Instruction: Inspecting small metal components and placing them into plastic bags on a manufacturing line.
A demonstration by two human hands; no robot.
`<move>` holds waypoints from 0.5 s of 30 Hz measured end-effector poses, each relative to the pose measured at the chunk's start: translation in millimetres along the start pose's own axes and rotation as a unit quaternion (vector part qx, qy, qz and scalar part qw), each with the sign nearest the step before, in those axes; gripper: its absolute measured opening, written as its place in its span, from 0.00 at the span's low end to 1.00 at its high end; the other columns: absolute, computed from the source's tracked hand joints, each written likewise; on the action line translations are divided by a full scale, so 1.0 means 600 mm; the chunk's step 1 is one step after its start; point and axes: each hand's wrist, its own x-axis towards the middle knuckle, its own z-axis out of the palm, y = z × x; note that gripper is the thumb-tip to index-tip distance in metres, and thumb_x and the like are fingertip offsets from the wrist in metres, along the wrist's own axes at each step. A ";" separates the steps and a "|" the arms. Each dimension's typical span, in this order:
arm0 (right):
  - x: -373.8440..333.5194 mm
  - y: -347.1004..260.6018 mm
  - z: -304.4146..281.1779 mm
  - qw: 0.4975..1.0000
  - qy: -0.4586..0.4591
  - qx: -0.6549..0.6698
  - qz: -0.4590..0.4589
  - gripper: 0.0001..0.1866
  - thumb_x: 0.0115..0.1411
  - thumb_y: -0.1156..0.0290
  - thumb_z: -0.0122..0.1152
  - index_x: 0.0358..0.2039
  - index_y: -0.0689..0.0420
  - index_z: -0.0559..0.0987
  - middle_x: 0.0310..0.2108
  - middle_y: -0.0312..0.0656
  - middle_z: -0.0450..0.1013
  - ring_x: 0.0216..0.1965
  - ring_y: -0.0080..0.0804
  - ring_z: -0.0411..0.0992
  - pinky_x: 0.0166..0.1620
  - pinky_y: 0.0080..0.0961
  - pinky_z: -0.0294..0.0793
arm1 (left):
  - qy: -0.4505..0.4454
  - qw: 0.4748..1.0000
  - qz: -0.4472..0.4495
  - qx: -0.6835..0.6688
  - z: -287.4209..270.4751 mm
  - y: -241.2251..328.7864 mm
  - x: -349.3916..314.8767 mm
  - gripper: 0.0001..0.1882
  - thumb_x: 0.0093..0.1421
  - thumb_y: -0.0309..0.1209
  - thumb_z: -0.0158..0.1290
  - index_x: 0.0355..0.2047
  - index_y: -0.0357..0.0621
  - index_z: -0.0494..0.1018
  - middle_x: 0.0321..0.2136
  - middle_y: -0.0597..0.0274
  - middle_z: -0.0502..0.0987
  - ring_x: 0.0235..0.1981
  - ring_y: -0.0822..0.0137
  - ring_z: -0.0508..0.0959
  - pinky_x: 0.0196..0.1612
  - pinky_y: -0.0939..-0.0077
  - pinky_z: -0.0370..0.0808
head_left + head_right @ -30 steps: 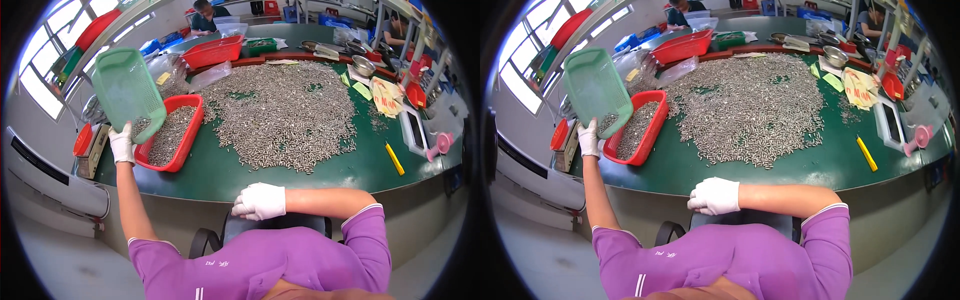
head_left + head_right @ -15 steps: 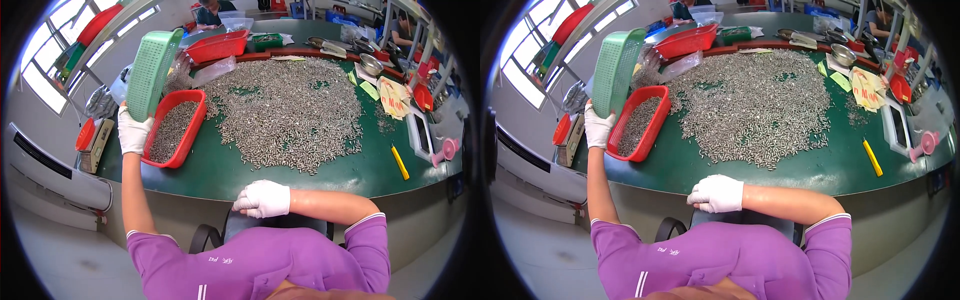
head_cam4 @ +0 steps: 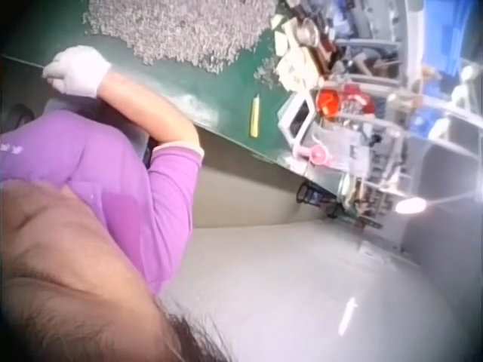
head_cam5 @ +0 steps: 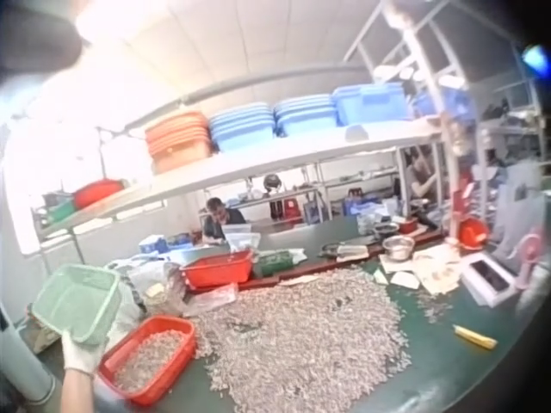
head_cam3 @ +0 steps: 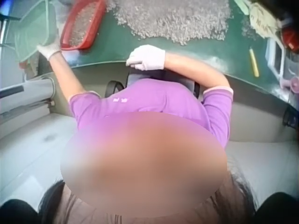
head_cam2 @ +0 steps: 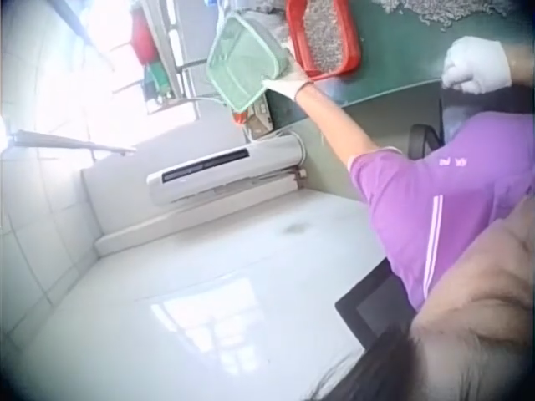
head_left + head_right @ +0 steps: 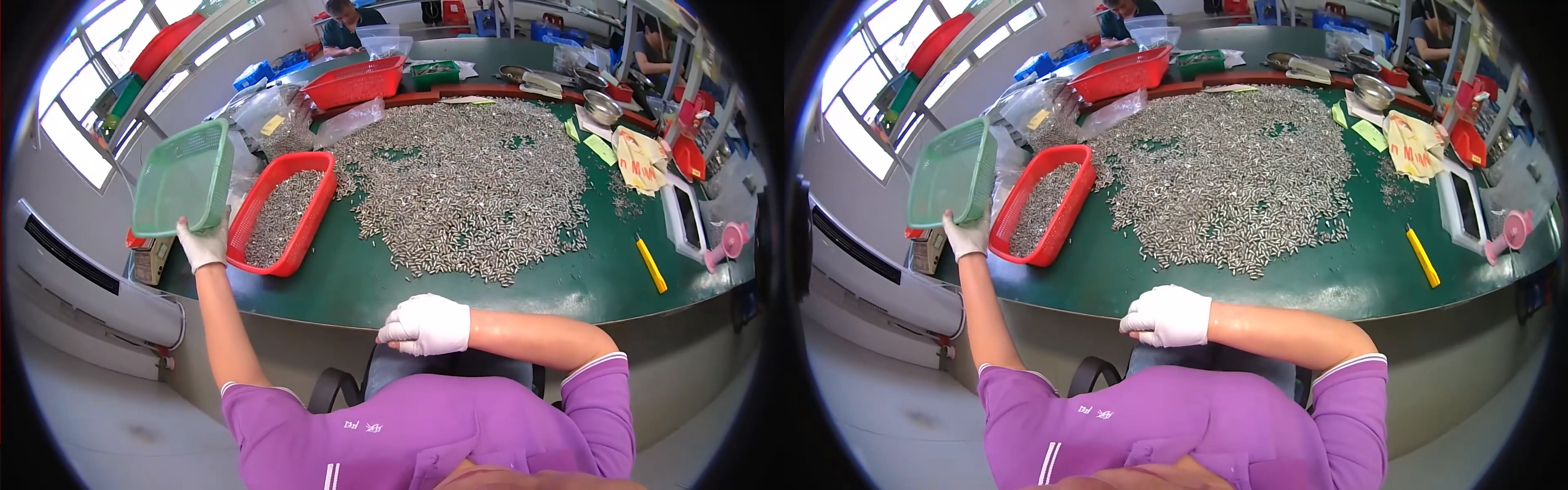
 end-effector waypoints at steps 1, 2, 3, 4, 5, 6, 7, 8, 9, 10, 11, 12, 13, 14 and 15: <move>0.000 -0.001 -0.001 1.000 -0.010 -0.010 0.003 0.09 0.58 0.64 0.53 0.36 0.51 0.76 0.29 0.40 0.74 0.34 0.42 0.73 0.36 0.38 0.73 | 0.009 1.000 -0.014 -0.026 -0.002 -0.003 -0.006 0.28 0.58 0.43 0.44 0.56 0.44 0.59 0.56 0.54 0.63 0.57 0.50 0.62 0.56 0.37 0.61; 0.001 -0.003 -0.003 1.000 -0.014 -0.009 -0.001 0.09 0.58 0.64 0.53 0.36 0.51 0.76 0.29 0.40 0.74 0.34 0.42 0.73 0.36 0.38 0.73 | 0.021 0.998 -0.025 -0.053 -0.006 -0.004 -0.016 0.28 0.58 0.43 0.43 0.56 0.43 0.60 0.55 0.54 0.63 0.57 0.50 0.62 0.57 0.37 0.61; 0.002 -0.005 -0.005 1.000 -0.016 -0.007 0.002 0.09 0.58 0.65 0.53 0.36 0.51 0.76 0.29 0.40 0.74 0.33 0.42 0.72 0.36 0.37 0.73 | 0.017 0.997 -0.031 -0.062 -0.013 -0.007 -0.019 0.26 0.57 0.42 0.43 0.54 0.43 0.61 0.55 0.52 0.63 0.57 0.51 0.63 0.57 0.38 0.61; 0.003 -0.007 -0.006 1.000 -0.018 -0.005 0.006 0.08 0.57 0.65 0.53 0.36 0.51 0.76 0.29 0.40 0.74 0.33 0.41 0.72 0.35 0.37 0.72 | 0.014 0.995 -0.045 -0.085 -0.016 -0.009 -0.020 0.26 0.57 0.42 0.43 0.54 0.43 0.61 0.54 0.52 0.63 0.56 0.51 0.63 0.56 0.39 0.62; 0.004 -0.007 -0.005 1.000 -0.024 -0.004 0.003 0.08 0.57 0.65 0.53 0.36 0.51 0.76 0.29 0.40 0.74 0.33 0.41 0.72 0.35 0.37 0.72 | 0.012 0.992 -0.060 -0.109 -0.016 -0.013 -0.024 0.26 0.57 0.42 0.44 0.54 0.43 0.62 0.54 0.51 0.64 0.56 0.51 0.64 0.56 0.40 0.63; 0.004 -0.008 -0.004 1.000 -0.025 -0.004 0.004 0.08 0.57 0.65 0.53 0.36 0.51 0.76 0.29 0.40 0.74 0.33 0.41 0.72 0.35 0.37 0.72 | 0.001 0.992 -0.062 -0.107 -0.018 -0.017 -0.030 0.27 0.56 0.41 0.45 0.54 0.42 0.61 0.53 0.50 0.64 0.55 0.50 0.64 0.55 0.41 0.64; 0.006 -0.009 -0.003 1.000 -0.026 -0.004 0.006 0.08 0.57 0.65 0.53 0.36 0.51 0.76 0.29 0.40 0.74 0.33 0.41 0.72 0.35 0.37 0.72 | -0.021 0.993 -0.062 -0.098 -0.021 -0.022 -0.037 0.27 0.55 0.41 0.46 0.54 0.42 0.61 0.53 0.50 0.64 0.55 0.50 0.64 0.55 0.41 0.64; 0.006 -0.009 -0.004 1.000 -0.028 -0.006 0.006 0.08 0.57 0.65 0.53 0.36 0.51 0.76 0.29 0.40 0.74 0.33 0.41 0.72 0.35 0.37 0.72 | -0.046 0.993 -0.066 -0.088 -0.011 -0.035 -0.045 0.28 0.55 0.41 0.47 0.54 0.42 0.61 0.53 0.51 0.65 0.55 0.49 0.64 0.55 0.41 0.64; 0.006 -0.010 -0.004 1.000 -0.026 -0.014 0.007 0.08 0.57 0.65 0.54 0.36 0.51 0.76 0.29 0.40 0.74 0.32 0.41 0.72 0.35 0.37 0.72 | -0.090 0.988 -0.087 -0.086 0.001 -0.046 -0.057 0.29 0.54 0.41 0.49 0.55 0.43 0.60 0.53 0.51 0.64 0.54 0.49 0.64 0.55 0.41 0.64; 0.006 -0.010 -0.004 0.999 -0.023 -0.023 0.010 0.09 0.56 0.65 0.54 0.36 0.51 0.76 0.29 0.39 0.73 0.32 0.41 0.72 0.35 0.37 0.72 | -0.121 0.985 -0.100 -0.077 0.015 -0.058 -0.070 0.30 0.54 0.41 0.50 0.56 0.43 0.60 0.53 0.51 0.64 0.55 0.49 0.64 0.55 0.40 0.64; 0.006 -0.011 -0.005 0.999 -0.021 -0.026 0.016 0.09 0.56 0.65 0.54 0.36 0.51 0.76 0.29 0.39 0.73 0.32 0.41 0.72 0.35 0.37 0.72 | -0.153 0.979 -0.115 -0.067 0.033 -0.070 -0.087 0.31 0.53 0.41 0.51 0.56 0.44 0.59 0.53 0.52 0.64 0.55 0.49 0.64 0.56 0.40 0.63; 0.007 -0.012 -0.005 0.999 -0.018 -0.028 0.005 0.09 0.55 0.66 0.56 0.37 0.51 0.77 0.30 0.39 0.74 0.31 0.41 0.72 0.34 0.37 0.72 | -0.176 0.976 -0.124 -0.044 0.048 -0.082 -0.104 0.34 0.53 0.42 0.53 0.58 0.44 0.56 0.55 0.52 0.63 0.56 0.48 0.63 0.56 0.40 0.63; 0.005 -0.013 -0.006 0.999 -0.014 -0.031 -0.005 0.10 0.55 0.66 0.57 0.38 0.51 0.77 0.30 0.40 0.75 0.31 0.42 0.73 0.33 0.36 0.72 | -0.192 0.971 -0.141 -0.028 0.063 -0.096 -0.118 0.36 0.53 0.43 0.54 0.59 0.44 0.55 0.56 0.52 0.62 0.57 0.48 0.63 0.56 0.41 0.63; 0.002 -0.021 -0.008 0.999 -0.010 -0.034 0.000 0.10 0.55 0.66 0.57 0.38 0.51 0.77 0.30 0.40 0.75 0.31 0.42 0.73 0.33 0.36 0.72 | -0.208 0.966 -0.154 -0.011 0.079 -0.105 -0.132 0.38 0.53 0.44 0.55 0.60 0.45 0.54 0.56 0.52 0.62 0.57 0.49 0.62 0.56 0.41 0.63; -0.005 -0.032 -0.013 0.999 0.018 -0.038 0.001 0.10 0.54 0.66 0.58 0.38 0.51 0.77 0.30 0.39 0.75 0.30 0.42 0.73 0.32 0.36 0.72 | -0.219 0.960 -0.175 0.025 0.092 -0.122 -0.144 0.40 0.53 0.47 0.55 0.61 0.44 0.52 0.57 0.52 0.61 0.58 0.48 0.62 0.56 0.42 0.63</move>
